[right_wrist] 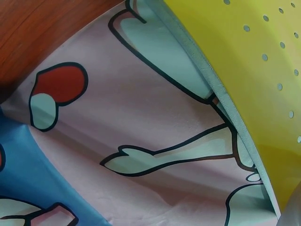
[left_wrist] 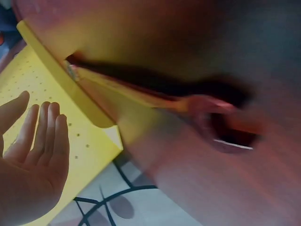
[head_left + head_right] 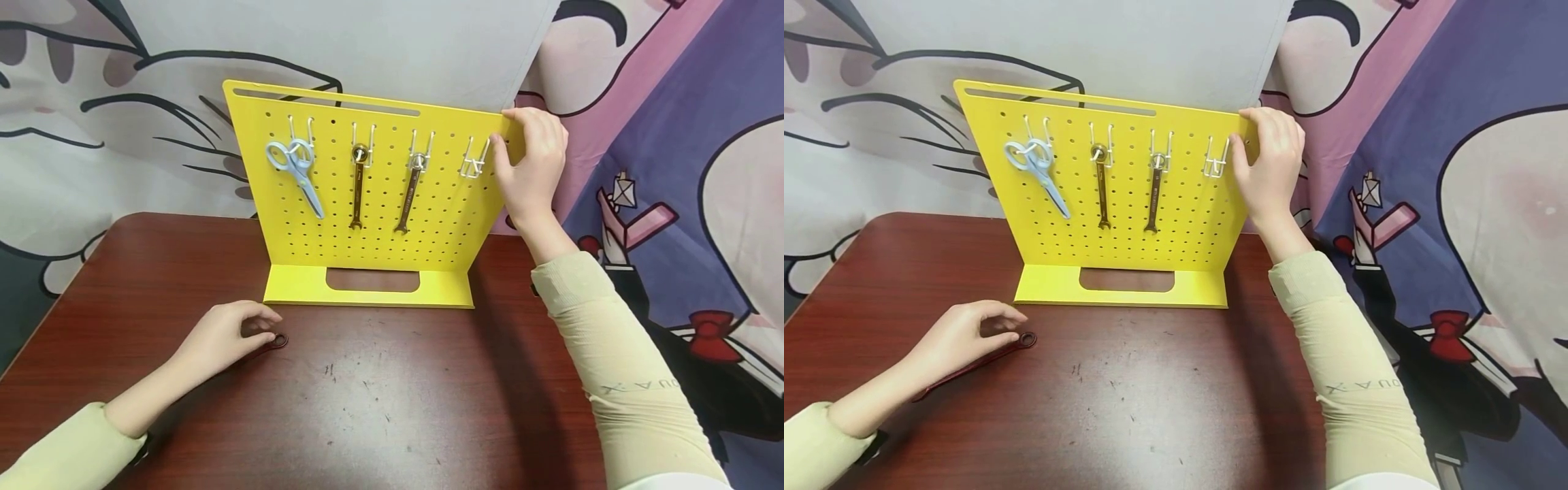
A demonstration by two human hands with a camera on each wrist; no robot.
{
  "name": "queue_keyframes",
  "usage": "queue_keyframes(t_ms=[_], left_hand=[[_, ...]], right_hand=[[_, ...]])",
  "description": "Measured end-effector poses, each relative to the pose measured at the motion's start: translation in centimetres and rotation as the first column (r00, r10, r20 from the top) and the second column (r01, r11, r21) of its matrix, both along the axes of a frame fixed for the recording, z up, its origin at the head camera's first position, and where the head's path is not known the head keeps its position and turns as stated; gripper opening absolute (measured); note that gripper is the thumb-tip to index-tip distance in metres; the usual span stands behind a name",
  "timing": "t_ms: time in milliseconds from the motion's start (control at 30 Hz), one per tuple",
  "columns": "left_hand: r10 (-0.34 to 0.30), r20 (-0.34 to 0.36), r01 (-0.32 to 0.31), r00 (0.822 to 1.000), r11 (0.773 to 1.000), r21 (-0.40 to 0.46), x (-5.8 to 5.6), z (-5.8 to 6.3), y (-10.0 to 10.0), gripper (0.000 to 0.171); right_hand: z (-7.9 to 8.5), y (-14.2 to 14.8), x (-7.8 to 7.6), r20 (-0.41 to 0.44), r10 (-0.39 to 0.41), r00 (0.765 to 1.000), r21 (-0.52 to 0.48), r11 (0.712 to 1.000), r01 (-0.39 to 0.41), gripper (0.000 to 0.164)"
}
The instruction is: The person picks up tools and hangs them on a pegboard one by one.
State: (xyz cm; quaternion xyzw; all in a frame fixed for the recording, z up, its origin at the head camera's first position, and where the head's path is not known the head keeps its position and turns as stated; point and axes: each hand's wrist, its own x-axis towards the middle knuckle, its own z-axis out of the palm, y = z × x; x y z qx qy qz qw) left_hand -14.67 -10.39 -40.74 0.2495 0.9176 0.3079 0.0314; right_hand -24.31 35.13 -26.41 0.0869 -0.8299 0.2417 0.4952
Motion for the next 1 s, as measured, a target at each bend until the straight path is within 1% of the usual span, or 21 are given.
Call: queue_keyframes(t_ms=[133,300,433,600,867,1000], left_hand=[[-0.009,-0.039,0.006,0.999,0.998,-0.067,0.6,-0.9,-0.9,0.025],[-0.013,-0.056,0.008,0.998,0.995,-0.097,1.0,-2.2,-1.8,0.026],[-0.015,-0.041,0.01,0.999,0.995,-0.102,1.1,-2.9,-2.3,0.027],[-0.013,-0.031,0.01,0.999,0.995,-0.099,1.0,-3.6,-2.5,0.027],[-0.021,-0.056,0.017,0.998,0.997,-0.077,0.7,-4.2,-2.5,0.026],[-0.019,-0.032,0.017,0.999,0.998,-0.064,0.5,-4.3,-2.5,0.025]], right_hand=[[-0.1,0.0,0.0,-0.007,0.0,1.0,0.003,1.0,0.0,0.031],[-0.2,0.1,-0.2,-0.021,0.007,1.0,-0.002,1.0,-0.007,0.031],[-0.2,0.1,-0.3,-0.027,0.01,1.0,-0.005,1.0,-0.01,0.031],[-0.2,0.1,-0.3,-0.023,0.008,1.0,-0.005,1.0,-0.008,0.031],[-0.2,0.1,-0.3,-0.021,0.006,1.0,-0.004,1.0,-0.006,0.031],[-0.1,0.1,-0.2,-0.019,0.004,1.0,-0.003,1.0,-0.004,0.031]])
